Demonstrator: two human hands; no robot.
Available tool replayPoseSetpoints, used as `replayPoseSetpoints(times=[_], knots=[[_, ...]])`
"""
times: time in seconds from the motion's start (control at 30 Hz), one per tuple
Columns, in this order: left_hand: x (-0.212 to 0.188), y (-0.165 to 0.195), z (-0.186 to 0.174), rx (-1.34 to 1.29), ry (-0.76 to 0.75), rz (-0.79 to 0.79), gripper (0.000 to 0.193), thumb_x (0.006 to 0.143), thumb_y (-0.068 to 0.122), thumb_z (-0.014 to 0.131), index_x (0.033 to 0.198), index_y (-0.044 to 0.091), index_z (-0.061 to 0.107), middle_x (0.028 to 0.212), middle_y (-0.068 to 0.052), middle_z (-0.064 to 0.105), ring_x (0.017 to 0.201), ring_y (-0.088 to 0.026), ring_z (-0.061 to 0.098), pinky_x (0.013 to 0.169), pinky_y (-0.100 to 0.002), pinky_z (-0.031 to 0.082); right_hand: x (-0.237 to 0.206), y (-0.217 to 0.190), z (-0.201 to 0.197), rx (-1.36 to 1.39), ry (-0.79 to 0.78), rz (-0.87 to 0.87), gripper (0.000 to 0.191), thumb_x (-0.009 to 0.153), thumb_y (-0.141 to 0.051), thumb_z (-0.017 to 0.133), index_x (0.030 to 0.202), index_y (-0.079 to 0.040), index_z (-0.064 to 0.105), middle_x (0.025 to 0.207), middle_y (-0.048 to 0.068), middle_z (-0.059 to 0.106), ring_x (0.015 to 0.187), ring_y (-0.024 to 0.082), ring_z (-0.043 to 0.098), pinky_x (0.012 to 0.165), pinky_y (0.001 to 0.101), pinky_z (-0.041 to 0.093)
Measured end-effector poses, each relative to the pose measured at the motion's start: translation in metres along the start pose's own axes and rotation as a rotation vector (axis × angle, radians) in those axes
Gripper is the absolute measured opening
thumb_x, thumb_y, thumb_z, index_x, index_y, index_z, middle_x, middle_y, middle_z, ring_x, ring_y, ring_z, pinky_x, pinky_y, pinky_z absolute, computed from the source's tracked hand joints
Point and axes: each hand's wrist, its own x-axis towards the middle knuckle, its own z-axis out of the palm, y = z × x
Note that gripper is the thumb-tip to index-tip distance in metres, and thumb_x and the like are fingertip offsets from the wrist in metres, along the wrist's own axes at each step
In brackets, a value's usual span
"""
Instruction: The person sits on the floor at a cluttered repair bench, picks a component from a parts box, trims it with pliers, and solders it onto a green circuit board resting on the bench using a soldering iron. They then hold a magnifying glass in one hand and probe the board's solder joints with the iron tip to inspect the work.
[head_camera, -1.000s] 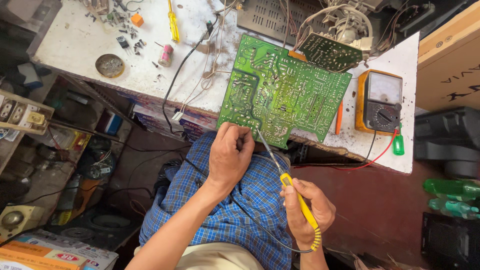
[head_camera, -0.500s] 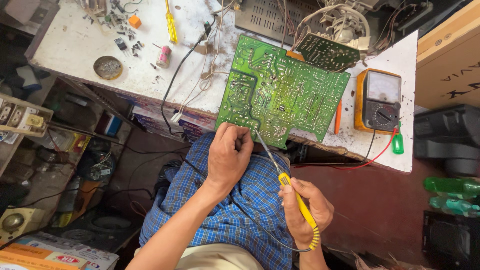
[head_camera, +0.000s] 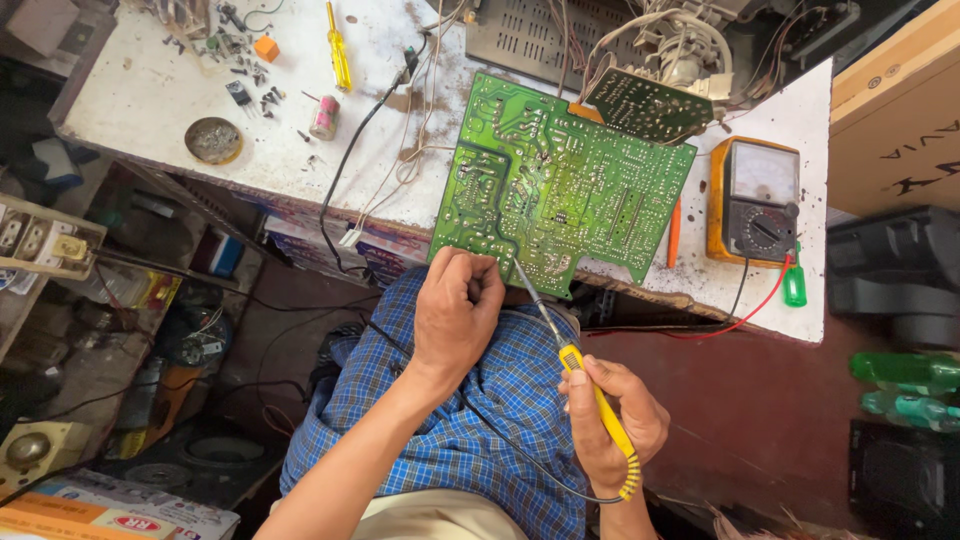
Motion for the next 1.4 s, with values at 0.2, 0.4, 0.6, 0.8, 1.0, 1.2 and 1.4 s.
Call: replayPoseSetpoints(times=[0.2, 0.4, 0.6, 0.8, 1.0, 1.2, 1.4], knots=[[0.001, -0.001, 0.0, 0.002, -0.003, 0.001, 0.014, 0.088, -0.003, 0.074, 0.097, 0.001, 0.063, 0.087, -0.008, 0.06, 0.064, -0.018, 0.059, 0.058, -0.032, 0.049, 0.0, -0.001, 0.002, 0.015, -0.006, -0.011, 0.011, 0.094, -0.001, 0.07, 0.104, 0.001, 0.068, 0.095, 0.015, 0.075, 0.073, 0.013, 0.073, 0.062, 0.0242, 0.06], [0.001, -0.002, 0.0, 0.001, -0.001, 0.012, 0.015, 0.088, -0.003, 0.074, 0.097, 0.001, 0.063, 0.087, -0.008, 0.059, 0.063, -0.018, 0.058, 0.058, -0.032, 0.049, 0.001, -0.002, 0.003, 0.009, -0.007, 0.005, 0.012, 0.094, -0.001, 0.069, 0.105, 0.001, 0.068, 0.093, 0.015, 0.075, 0.073, 0.013, 0.073, 0.062, 0.0243, 0.06], [0.002, -0.001, -0.001, -0.01, -0.008, 0.012, 0.014, 0.088, -0.003, 0.074, 0.096, 0.001, 0.063, 0.087, -0.008, 0.059, 0.064, -0.018, 0.058, 0.058, -0.032, 0.049, 0.001, -0.002, 0.002, 0.004, -0.013, -0.001, 0.012, 0.093, -0.001, 0.069, 0.106, 0.001, 0.068, 0.094, 0.016, 0.075, 0.073, 0.013, 0.072, 0.062, 0.0246, 0.06], [0.002, 0.003, -0.005, -0.078, -0.017, -0.11, 0.01, 0.089, -0.001, 0.073, 0.097, 0.001, 0.067, 0.09, -0.008, 0.063, 0.063, -0.014, 0.062, 0.058, -0.029, 0.051, -0.002, -0.005, -0.003, 0.058, 0.038, 0.024, 0.013, 0.094, 0.002, 0.068, 0.107, 0.001, 0.067, 0.099, 0.018, 0.075, 0.075, 0.014, 0.072, 0.062, 0.0248, 0.059], [0.003, 0.007, -0.006, -0.125, 0.003, -0.152, 0.009, 0.091, 0.001, 0.072, 0.099, 0.0, 0.068, 0.092, -0.006, 0.064, 0.065, -0.011, 0.063, 0.058, -0.026, 0.052, -0.004, -0.012, -0.009, 0.056, -0.004, -0.014, 0.013, 0.093, 0.002, 0.069, 0.106, 0.0, 0.068, 0.097, 0.016, 0.074, 0.072, 0.013, 0.072, 0.064, 0.025, 0.06], [0.002, 0.011, -0.005, -0.12, -0.001, -0.175, 0.008, 0.091, 0.002, 0.073, 0.098, 0.001, 0.069, 0.09, -0.005, 0.064, 0.063, -0.01, 0.062, 0.057, -0.025, 0.05, -0.004, -0.013, -0.007, 0.057, -0.017, 0.001, 0.013, 0.093, 0.002, 0.07, 0.106, 0.001, 0.068, 0.096, 0.017, 0.075, 0.072, 0.013, 0.071, 0.062, 0.0245, 0.059], [0.003, 0.016, -0.01, -0.128, 0.007, -0.176, 0.008, 0.091, 0.002, 0.072, 0.097, 0.001, 0.069, 0.09, -0.005, 0.065, 0.063, -0.009, 0.062, 0.057, -0.025, 0.051, -0.007, -0.012, -0.007, 0.221, 0.047, -0.002, 0.015, 0.097, -0.003, 0.067, 0.111, 0.0, 0.063, 0.102, 0.016, 0.071, 0.078, 0.013, 0.071, 0.066, 0.0234, 0.059]])
